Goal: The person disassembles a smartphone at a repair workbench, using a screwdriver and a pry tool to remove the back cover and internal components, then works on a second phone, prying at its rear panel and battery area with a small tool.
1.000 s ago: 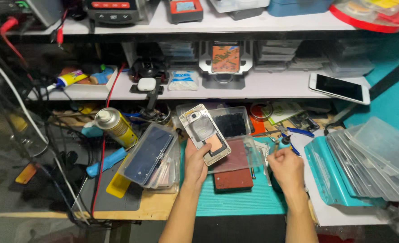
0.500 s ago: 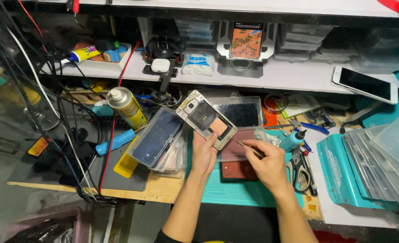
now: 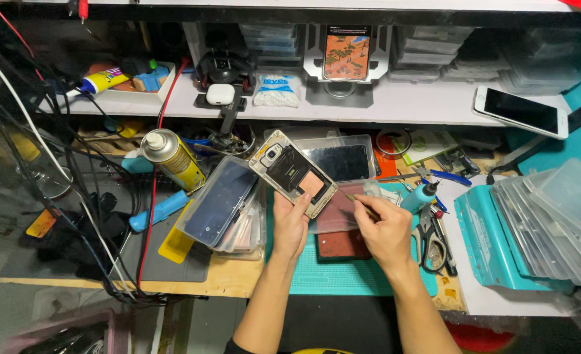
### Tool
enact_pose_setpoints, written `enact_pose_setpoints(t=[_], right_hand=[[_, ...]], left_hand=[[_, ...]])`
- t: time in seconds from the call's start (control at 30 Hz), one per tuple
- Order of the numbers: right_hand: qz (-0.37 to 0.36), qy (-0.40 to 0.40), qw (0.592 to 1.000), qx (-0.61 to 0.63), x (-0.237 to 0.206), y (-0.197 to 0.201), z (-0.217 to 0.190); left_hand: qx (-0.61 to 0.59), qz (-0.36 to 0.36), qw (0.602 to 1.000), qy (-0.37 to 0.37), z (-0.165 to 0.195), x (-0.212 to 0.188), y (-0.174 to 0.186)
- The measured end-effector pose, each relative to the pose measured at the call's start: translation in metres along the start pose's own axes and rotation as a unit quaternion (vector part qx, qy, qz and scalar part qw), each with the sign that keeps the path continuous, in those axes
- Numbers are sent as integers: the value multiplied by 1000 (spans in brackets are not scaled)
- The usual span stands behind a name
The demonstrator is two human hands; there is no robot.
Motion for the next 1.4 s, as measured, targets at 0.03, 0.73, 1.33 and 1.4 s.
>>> enact_pose_setpoints(t=[0.03,0.73,1.33,1.4], right_hand=[[-1,-2,1000,2,0,0,0],[-110,-320,922,187,-16,-44,102],[-54,-136,980,138,7,-20,61],[-9,72,995,66,11,-5,23]], left_hand=[[2,2,1000,2,0,0,0],[367,-109,916,-121,-11,-6,-19],[302,-97,944,-95,-11,5,-17],[288,-86,950,-80,-15,6,-10]])
Point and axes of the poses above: each hand's wrist, its own x-axis towards the middle knuckle, its own y-axis out of the back of the hand, z = x × y, the point moved 10 cm from there along x, towards the middle knuckle, and after that the axes turned 8 degrees about z, right-handed, at the moved point
